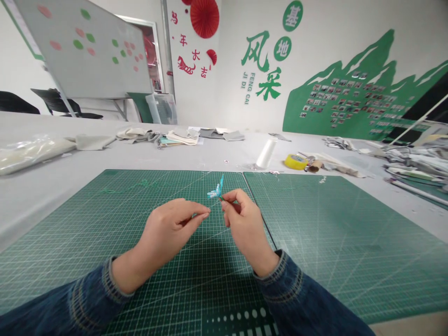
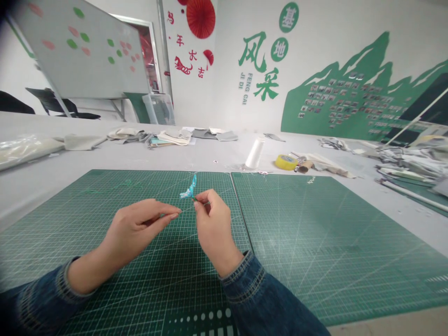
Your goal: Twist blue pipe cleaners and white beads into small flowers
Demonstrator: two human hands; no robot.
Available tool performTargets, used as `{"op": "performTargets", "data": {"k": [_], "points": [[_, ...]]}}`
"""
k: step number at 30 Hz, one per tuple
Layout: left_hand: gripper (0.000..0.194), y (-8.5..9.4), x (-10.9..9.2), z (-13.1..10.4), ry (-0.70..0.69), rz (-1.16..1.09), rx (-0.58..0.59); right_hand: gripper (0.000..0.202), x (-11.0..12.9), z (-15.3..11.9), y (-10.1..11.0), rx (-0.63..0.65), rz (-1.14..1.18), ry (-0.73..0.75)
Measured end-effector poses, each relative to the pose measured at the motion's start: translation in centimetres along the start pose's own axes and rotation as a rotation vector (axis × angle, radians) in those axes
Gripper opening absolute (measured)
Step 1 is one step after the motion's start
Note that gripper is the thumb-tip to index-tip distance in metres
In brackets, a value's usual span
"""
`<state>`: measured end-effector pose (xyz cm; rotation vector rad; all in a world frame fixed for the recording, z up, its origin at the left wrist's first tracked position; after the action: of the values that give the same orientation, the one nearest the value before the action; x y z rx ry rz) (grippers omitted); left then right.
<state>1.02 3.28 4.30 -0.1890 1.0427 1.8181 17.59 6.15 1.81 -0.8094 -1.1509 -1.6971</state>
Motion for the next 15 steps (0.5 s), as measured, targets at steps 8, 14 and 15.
{"op": "performTargets", "data": {"k": [8,14,15], "points": [[0.014,0.8,-1.9,-0.2,-0.299,0.383,-0.024,0.018,2.1,-0.9,-0.2,0.016,-0.434,0.335],[0.013,1.3,-2.4,0.0,-0.341,0.502,-0.034,0.019,2.4,-1.5,-1.3,0.130,-0.583,0.430],[0.013,1.4,-2.4,0.0,-0.328,0.509,-0.032,0.019,2.4,-1.6,-1.4,0.135,-0.591,0.441]]}}
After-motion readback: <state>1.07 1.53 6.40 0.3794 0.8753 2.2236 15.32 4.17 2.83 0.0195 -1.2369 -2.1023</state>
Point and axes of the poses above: each hand's wrist, its own z-axis towards the middle knuckle, its own y-axis out of the back of the hand, x = y × z, the point moved 6 cm from there along z, towards the middle knuckle, and after that the axes turned 9 degrees about -z, right-handed, at the moved point
